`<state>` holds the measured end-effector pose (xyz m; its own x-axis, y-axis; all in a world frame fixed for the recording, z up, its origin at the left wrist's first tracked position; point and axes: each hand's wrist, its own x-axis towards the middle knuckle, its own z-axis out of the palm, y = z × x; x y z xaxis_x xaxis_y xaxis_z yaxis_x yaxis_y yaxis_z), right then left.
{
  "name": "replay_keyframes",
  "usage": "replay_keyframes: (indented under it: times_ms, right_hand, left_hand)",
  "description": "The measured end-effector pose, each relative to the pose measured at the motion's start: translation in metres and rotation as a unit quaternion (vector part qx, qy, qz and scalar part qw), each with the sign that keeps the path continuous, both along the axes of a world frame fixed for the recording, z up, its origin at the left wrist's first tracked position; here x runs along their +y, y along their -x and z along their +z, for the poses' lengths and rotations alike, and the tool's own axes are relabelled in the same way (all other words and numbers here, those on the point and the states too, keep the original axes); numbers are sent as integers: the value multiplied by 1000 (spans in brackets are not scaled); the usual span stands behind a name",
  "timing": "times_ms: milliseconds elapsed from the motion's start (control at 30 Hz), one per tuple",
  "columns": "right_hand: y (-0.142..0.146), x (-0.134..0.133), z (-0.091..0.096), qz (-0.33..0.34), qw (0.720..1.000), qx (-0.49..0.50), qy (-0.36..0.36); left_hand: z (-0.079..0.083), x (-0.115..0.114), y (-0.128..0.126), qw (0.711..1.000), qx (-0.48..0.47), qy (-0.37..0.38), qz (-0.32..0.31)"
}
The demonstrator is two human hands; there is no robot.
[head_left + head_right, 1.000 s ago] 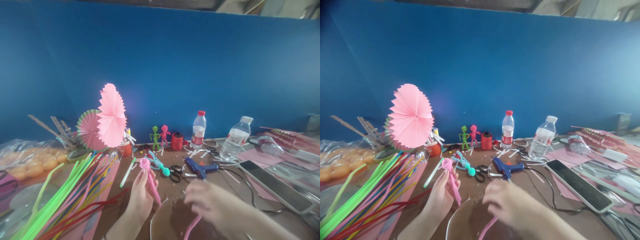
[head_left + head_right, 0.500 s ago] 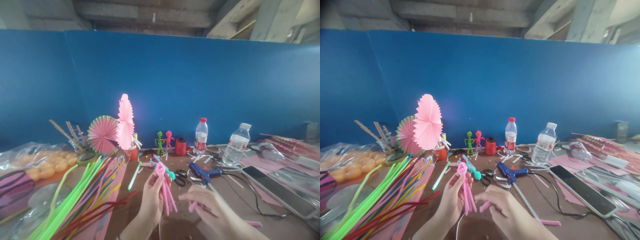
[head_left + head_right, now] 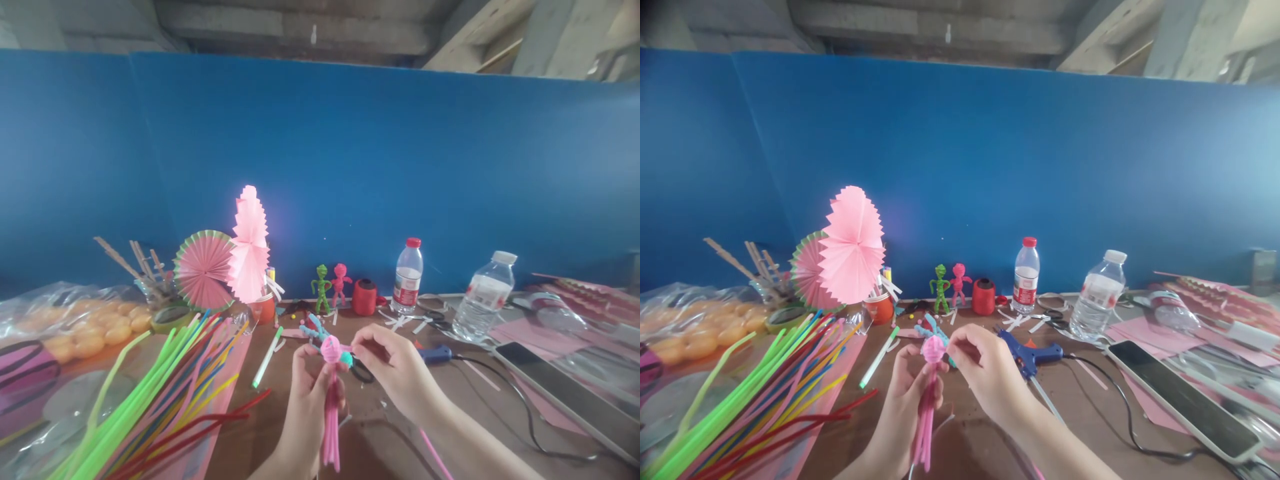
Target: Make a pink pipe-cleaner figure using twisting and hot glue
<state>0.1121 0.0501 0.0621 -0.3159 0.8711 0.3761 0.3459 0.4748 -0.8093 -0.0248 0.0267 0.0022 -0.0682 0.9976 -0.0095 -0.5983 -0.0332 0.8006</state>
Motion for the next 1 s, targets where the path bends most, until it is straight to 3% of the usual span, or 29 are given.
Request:
replay_keyframes:
  times_ms: [133,233,367,533,833,1000]
  right_hand:
    - [-4,9,-21,9,1000,-15,-1]
    - [-7,13,-31,10,999,-18,-42]
    - [-9,18,-37,47,991,-4,-122]
    - [-10,19,-39,62,984,2,-165]
    - [-10,21,-39,80,990,18,-113]
    - [-10,21,-41,78,989,17,-122]
  left_hand:
    - [-7,2,-2,999,30,-2,-17]
    - [-10,3,-3,998,57,-7,-31]
    - [-5,0,-4,997,72,-3,-32]
    - [-3,0,-4,996,80,-7,-31]
    - [-6,-2,-5,994,99,10,-47]
    - [-6,-1,-6,993,109,4,-48]
